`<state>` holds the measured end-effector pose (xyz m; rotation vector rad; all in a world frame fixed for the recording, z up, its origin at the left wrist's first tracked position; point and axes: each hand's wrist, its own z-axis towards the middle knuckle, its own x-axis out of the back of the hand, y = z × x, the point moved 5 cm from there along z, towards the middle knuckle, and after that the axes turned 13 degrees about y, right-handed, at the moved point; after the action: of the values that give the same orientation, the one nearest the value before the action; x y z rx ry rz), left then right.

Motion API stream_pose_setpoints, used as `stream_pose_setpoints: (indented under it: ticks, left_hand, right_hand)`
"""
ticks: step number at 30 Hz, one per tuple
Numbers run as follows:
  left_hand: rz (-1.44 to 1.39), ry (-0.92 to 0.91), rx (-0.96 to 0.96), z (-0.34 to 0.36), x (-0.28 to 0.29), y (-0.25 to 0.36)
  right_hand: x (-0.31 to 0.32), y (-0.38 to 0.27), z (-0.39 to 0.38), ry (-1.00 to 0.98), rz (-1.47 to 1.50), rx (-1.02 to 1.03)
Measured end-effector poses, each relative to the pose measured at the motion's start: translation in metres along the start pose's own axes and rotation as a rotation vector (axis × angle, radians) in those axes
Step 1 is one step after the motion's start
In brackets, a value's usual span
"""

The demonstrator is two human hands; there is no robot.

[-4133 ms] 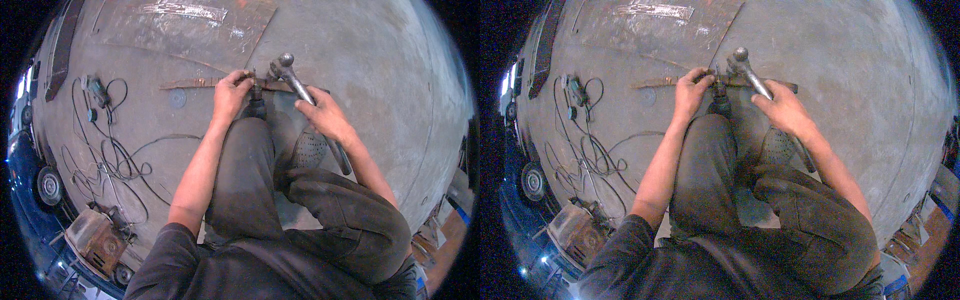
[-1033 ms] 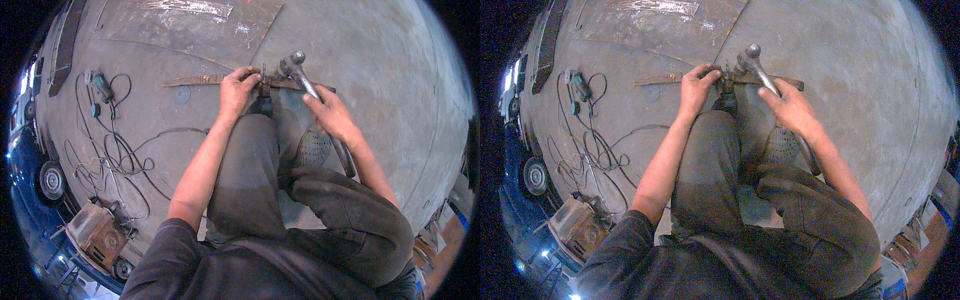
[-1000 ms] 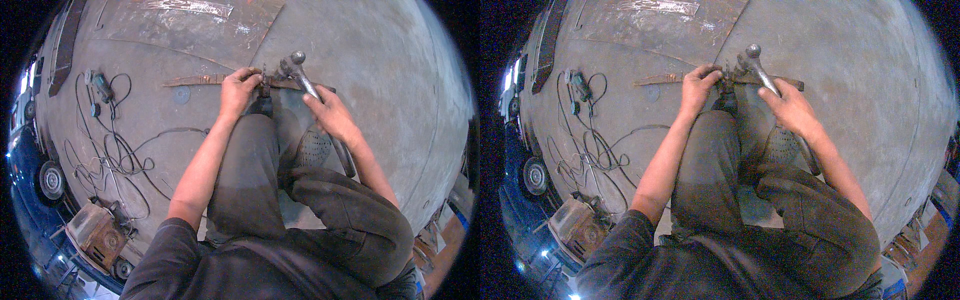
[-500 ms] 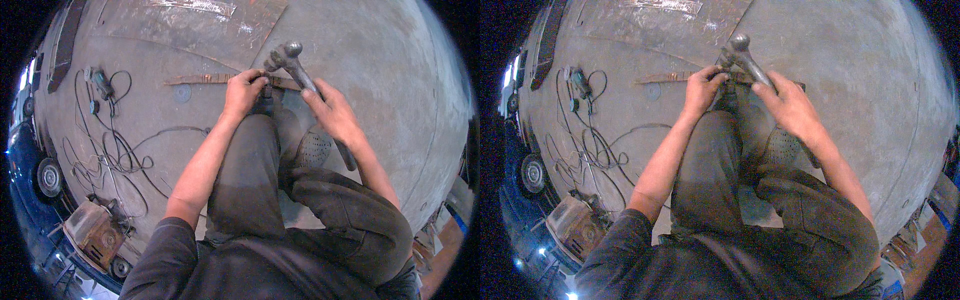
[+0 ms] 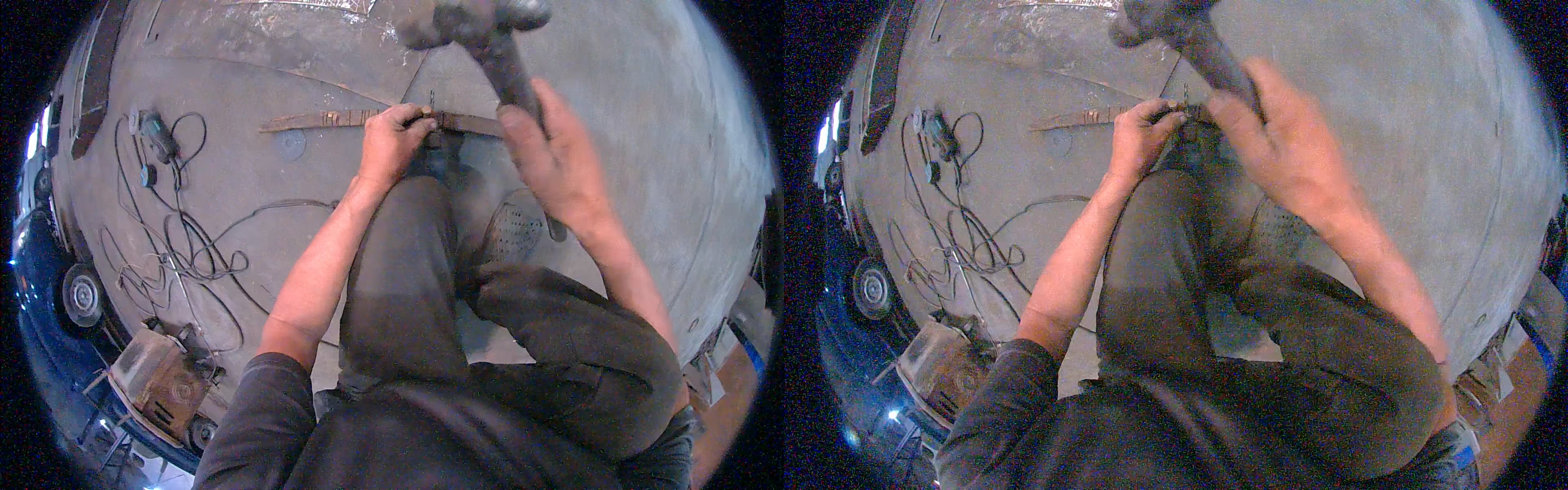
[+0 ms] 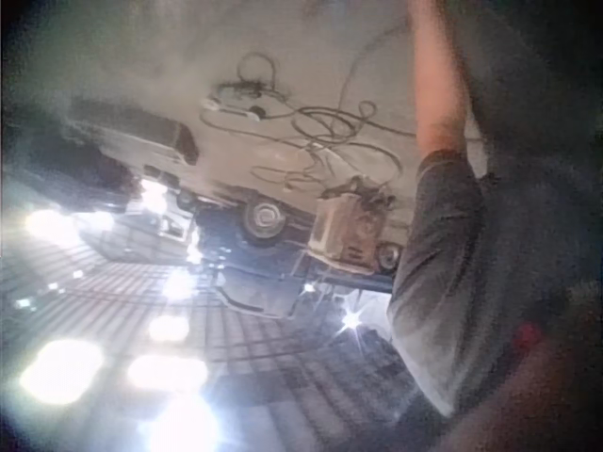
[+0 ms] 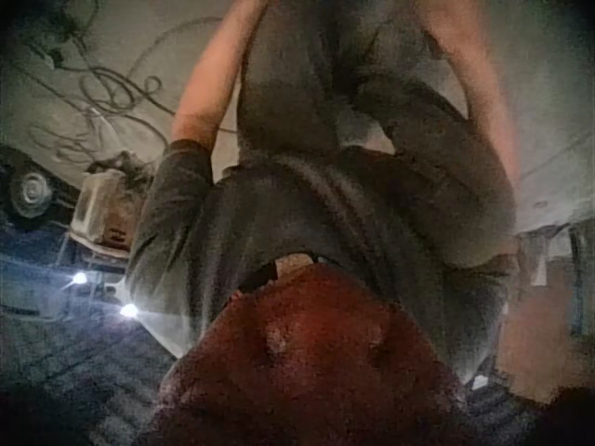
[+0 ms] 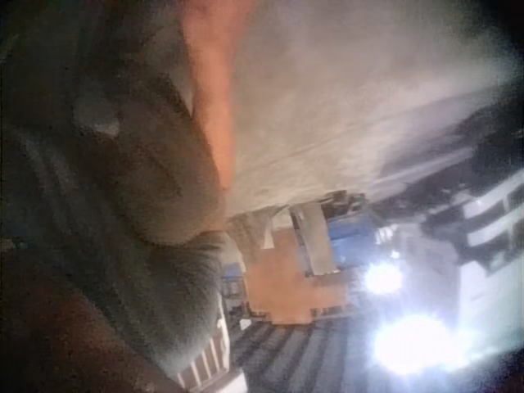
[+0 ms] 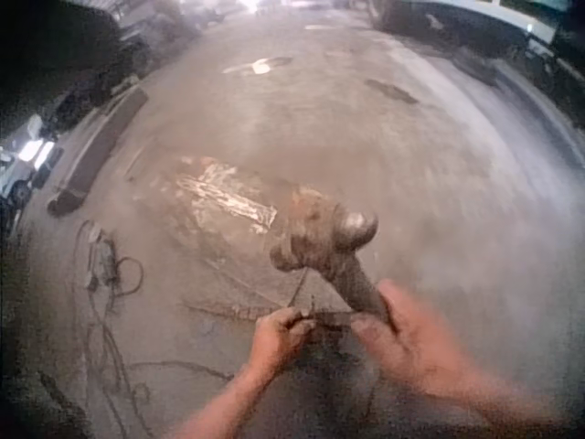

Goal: The person sits on the floor of a workshop and uses a hammer and chisel to mark a metal bar. They then use a power drill to create holes in the metal bar.

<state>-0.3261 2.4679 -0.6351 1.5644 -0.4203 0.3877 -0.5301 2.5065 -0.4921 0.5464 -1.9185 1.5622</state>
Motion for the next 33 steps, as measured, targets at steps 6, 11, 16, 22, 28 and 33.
stream_pose_setpoints:
  ticks: [6, 11, 16, 22, 28, 33]
  left_hand:
    - [0.059, -0.024, 0.055, -0.001, 0.001, -0.001]
    - [0.068, -0.031, 0.065, 0.0, 0.006, 0.002]
    - [0.107, -0.036, 0.002, 0.002, -0.007, -0.003]
    - [0.117, -0.097, 0.221, -0.012, 0.001, -0.052]
    - [-0.019, -0.384, 0.503, -0.023, -0.027, -0.073]
    - [-0.263, -0.42, 0.747, -0.024, -0.031, -0.073]
  right_hand:
    - [-0.012, 0.012, 0.01, -0.134, -0.124, 0.04]
    - [0.007, -0.008, 0.002, -0.034, 0.088, -0.017]
    - [-0.017, 0.044, 0.001, -0.157, -0.209, -0.104]
    - [-0.001, 0.057, 0.002, -0.127, 0.046, -0.305]
    - [0.001, 0.072, -0.018, -0.225, 0.11, -0.48]
    - [-0.005, 0.069, -0.018, -0.211, 0.111, -0.387]
